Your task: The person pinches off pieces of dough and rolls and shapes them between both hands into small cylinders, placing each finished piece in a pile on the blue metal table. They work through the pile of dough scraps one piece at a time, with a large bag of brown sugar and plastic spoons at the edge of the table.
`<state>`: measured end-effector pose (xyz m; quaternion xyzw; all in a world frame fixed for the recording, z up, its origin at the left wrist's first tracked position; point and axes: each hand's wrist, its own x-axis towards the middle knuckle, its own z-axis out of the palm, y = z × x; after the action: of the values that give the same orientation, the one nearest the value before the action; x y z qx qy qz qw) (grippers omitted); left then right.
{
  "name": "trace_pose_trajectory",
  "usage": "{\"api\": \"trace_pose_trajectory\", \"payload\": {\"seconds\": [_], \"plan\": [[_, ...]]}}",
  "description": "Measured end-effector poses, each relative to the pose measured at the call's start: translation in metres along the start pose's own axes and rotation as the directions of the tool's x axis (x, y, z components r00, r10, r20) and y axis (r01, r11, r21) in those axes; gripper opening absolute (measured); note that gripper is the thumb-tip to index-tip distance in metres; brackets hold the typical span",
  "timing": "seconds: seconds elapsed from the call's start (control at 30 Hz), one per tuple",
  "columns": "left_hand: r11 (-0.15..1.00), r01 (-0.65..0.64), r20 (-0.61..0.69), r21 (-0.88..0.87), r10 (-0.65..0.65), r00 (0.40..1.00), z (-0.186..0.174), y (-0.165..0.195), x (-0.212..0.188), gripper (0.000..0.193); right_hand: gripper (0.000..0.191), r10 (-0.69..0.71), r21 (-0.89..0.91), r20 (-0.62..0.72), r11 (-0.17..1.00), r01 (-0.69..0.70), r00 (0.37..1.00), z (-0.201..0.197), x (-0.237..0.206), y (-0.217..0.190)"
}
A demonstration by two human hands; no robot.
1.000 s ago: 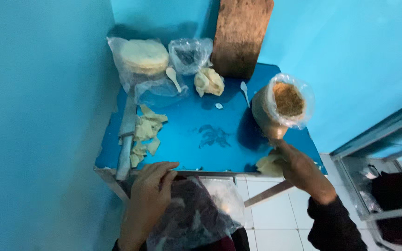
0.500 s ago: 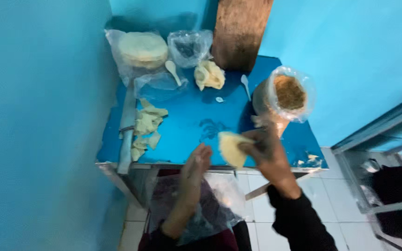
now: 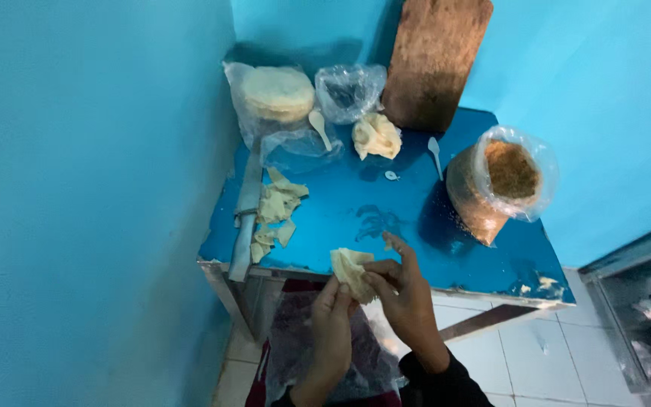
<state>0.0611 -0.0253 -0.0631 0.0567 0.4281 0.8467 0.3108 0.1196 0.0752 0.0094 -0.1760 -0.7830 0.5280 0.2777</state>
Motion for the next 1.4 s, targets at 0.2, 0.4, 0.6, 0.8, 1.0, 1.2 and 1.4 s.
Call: {"api": "trace_pose_trajectory", "payload": {"seconds": [0.2, 0.4, 0.6, 0.8, 1.0, 1.2, 1.4], "plan": [[0.997, -0.075, 0.085, 0.022, 0.073, 0.994, 0.003, 0.007, -0.004, 0.041, 0.067, 0.158, 0.085, 0.021, 0.984, -0.160, 0.987, -0.011, 0.004, 0.004], [0.995, -0.097, 0.082, -0.016, 0.098, 0.992, 0.005, 0.005, -0.004, 0.036, 0.070, 0.121, -0.095, 0.032, 0.989, -0.118, 0.992, -0.010, -0.007, -0.006], [0.999, -0.047, -0.026, 0.015, 0.047, 0.999, 0.004, 0.003, -0.001, 0.036, 0.073, 0.141, -0.056, 0.039, 0.989, -0.138, 0.989, -0.009, -0.012, -0.006], [0.991, -0.130, 0.128, 0.030, 0.125, 0.984, 0.008, 0.000, -0.017, 0.040, 0.086, -0.033, -0.196, -0.089, 0.980, 0.015, 0.995, -0.002, -0.017, 0.004], [0.994, -0.108, 0.042, -0.007, 0.109, 0.993, 0.004, -0.004, -0.006, 0.040, 0.078, -0.255, -0.330, -0.063, 0.918, 0.221, 0.965, -0.001, -0.027, 0.008], [0.989, -0.144, 0.072, -0.027, 0.145, 0.987, 0.007, -0.008, -0.014, 0.040, 0.082, -0.085, -0.125, -0.137, 0.990, 0.068, 0.987, 0.005, -0.031, 0.000], [0.933, -0.268, 0.059, 0.240, 0.262, 0.963, 0.011, -0.008, -0.020, 0.035, 0.078, -0.007, -0.099, -0.219, 0.995, -0.015, 0.976, 0.014, -0.032, -0.006]]}}
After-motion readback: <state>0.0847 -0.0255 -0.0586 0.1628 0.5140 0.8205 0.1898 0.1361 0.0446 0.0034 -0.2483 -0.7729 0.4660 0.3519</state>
